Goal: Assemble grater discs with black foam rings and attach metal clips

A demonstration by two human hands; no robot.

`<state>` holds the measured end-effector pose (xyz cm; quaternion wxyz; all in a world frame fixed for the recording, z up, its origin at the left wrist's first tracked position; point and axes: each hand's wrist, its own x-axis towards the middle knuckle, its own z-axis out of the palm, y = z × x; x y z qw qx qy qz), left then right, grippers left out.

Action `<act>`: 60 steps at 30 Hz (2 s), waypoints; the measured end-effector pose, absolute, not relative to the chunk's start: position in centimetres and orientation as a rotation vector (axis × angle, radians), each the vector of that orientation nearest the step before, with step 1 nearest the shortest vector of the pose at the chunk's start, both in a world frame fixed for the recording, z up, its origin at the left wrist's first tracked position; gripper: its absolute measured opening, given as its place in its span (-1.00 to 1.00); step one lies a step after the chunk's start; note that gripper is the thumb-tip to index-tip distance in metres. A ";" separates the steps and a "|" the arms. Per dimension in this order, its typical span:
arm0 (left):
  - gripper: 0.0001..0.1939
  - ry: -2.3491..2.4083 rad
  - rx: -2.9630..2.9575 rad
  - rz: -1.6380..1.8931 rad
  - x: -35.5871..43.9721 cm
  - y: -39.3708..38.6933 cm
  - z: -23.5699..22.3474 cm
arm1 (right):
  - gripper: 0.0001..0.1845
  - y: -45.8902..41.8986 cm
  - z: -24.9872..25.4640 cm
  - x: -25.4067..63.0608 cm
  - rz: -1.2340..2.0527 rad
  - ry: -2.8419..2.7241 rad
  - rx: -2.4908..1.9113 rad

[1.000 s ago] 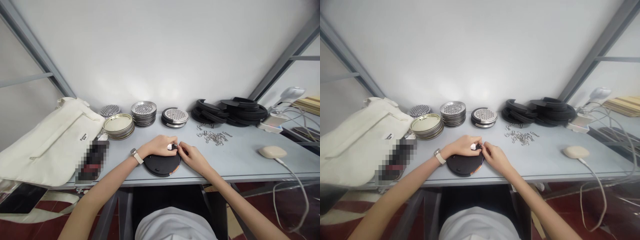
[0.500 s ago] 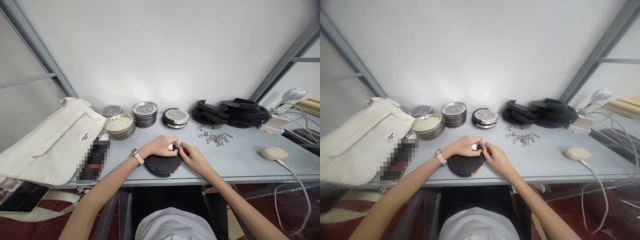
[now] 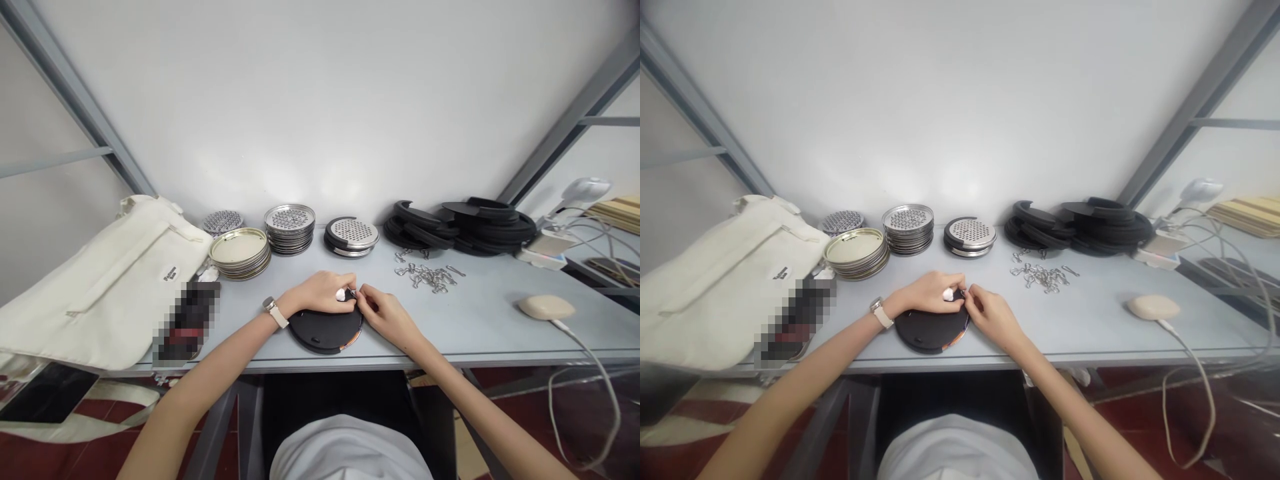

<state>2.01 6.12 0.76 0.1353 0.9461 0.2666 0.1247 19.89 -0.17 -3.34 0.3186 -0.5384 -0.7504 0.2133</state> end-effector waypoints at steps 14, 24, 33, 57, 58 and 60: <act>-0.81 0.757 2.748 0.362 2.0 6.3 0.5 | -0.68 0.0 -3.6 20.0 0.571 -1.970 -1.422; -0.80 0.768 2.755 0.356 2.0 6.3 0.5 | -0.69 -0.1 -3.4 20.0 0.573 -1.975 -1.427; -0.80 0.779 2.749 0.339 2.1 6.3 0.6 | -0.68 0.0 -3.5 20.0 0.582 -1.965 -1.418; -0.85 0.739 2.676 0.374 2.2 6.3 0.7 | -0.66 -0.1 -3.5 20.1 0.543 -1.920 -1.445; -0.84 0.741 2.686 0.371 2.1 6.2 0.7 | -0.67 -0.1 -3.5 20.1 0.551 -1.926 -1.440; -0.82 0.744 2.701 0.365 2.1 6.2 0.8 | -0.68 -0.1 -3.5 20.1 0.568 -1.947 -1.425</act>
